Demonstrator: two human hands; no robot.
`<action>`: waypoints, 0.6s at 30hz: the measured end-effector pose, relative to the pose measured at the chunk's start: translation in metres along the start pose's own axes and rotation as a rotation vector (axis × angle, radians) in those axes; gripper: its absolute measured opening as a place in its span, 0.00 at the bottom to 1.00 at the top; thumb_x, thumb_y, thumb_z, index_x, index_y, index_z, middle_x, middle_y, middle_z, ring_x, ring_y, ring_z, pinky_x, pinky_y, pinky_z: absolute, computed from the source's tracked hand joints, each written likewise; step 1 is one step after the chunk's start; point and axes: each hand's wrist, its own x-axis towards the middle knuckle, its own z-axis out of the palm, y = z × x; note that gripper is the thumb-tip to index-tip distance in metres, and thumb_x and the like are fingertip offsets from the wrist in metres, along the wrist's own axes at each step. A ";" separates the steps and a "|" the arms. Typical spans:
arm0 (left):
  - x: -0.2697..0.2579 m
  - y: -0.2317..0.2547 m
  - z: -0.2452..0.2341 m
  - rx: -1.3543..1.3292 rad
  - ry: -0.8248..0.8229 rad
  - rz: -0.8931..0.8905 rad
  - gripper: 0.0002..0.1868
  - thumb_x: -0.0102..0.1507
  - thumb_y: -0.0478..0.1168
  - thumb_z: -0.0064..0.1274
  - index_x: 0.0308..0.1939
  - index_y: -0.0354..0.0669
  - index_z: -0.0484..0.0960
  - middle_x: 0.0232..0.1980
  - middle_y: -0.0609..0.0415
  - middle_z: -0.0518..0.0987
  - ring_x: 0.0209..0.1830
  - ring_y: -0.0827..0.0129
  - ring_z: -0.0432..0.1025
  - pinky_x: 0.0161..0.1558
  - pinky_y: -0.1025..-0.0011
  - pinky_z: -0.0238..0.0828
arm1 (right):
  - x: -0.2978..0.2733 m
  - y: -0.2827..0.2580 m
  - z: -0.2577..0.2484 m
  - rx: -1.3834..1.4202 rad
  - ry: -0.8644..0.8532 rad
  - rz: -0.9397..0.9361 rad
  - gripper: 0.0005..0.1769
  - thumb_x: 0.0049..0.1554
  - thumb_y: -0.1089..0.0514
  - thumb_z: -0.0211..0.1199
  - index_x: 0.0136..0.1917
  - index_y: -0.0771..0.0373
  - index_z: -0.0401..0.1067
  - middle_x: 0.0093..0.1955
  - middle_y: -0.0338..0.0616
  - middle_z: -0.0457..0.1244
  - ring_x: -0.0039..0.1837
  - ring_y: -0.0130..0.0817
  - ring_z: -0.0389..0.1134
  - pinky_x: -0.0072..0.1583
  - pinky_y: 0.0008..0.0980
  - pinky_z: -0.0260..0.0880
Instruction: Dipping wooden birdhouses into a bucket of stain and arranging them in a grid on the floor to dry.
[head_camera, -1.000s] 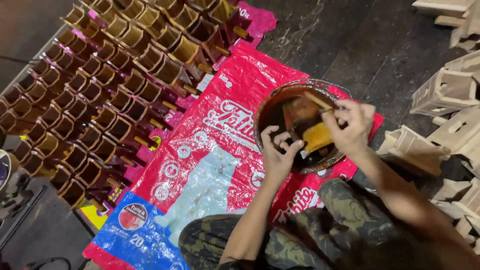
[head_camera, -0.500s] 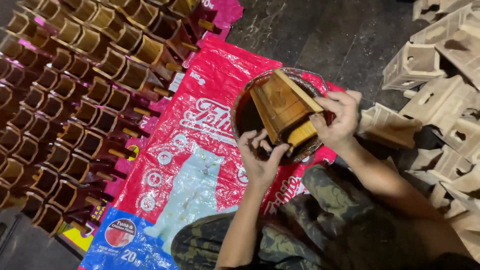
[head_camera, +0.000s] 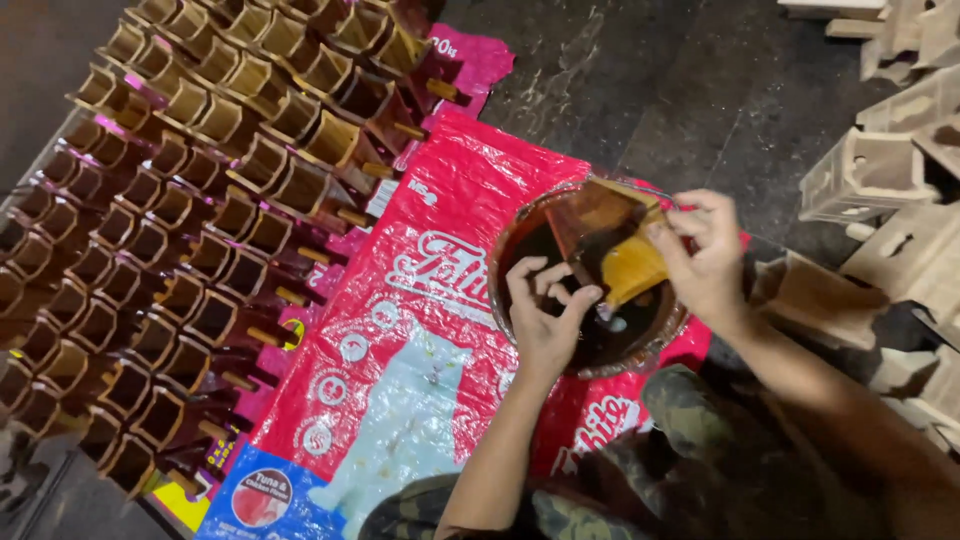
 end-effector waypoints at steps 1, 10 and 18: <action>0.011 -0.003 -0.001 -0.023 -0.061 0.040 0.35 0.57 0.36 0.70 0.60 0.41 0.64 0.46 0.47 0.84 0.29 0.73 0.69 0.41 0.74 0.71 | 0.008 -0.014 0.000 0.020 0.032 0.055 0.25 0.62 0.63 0.70 0.66 0.68 0.61 0.51 0.63 0.64 0.56 0.54 0.71 0.60 0.49 0.72; 0.118 -0.126 -0.089 0.594 0.346 0.026 0.27 0.72 0.55 0.37 0.67 0.42 0.71 0.72 0.46 0.72 0.72 0.52 0.66 0.69 0.49 0.59 | 0.123 -0.032 -0.004 0.046 -0.056 0.145 0.19 0.69 0.65 0.62 0.66 0.60 0.56 0.48 0.60 0.66 0.45 0.39 0.70 0.44 0.33 0.73; 0.164 -0.224 -0.112 0.808 0.176 -0.116 0.41 0.68 0.67 0.25 0.73 0.41 0.63 0.70 0.38 0.70 0.71 0.43 0.61 0.67 0.41 0.51 | 0.250 0.046 0.061 -0.009 -0.245 0.046 0.18 0.72 0.64 0.64 0.66 0.58 0.57 0.45 0.57 0.66 0.45 0.34 0.70 0.42 0.30 0.67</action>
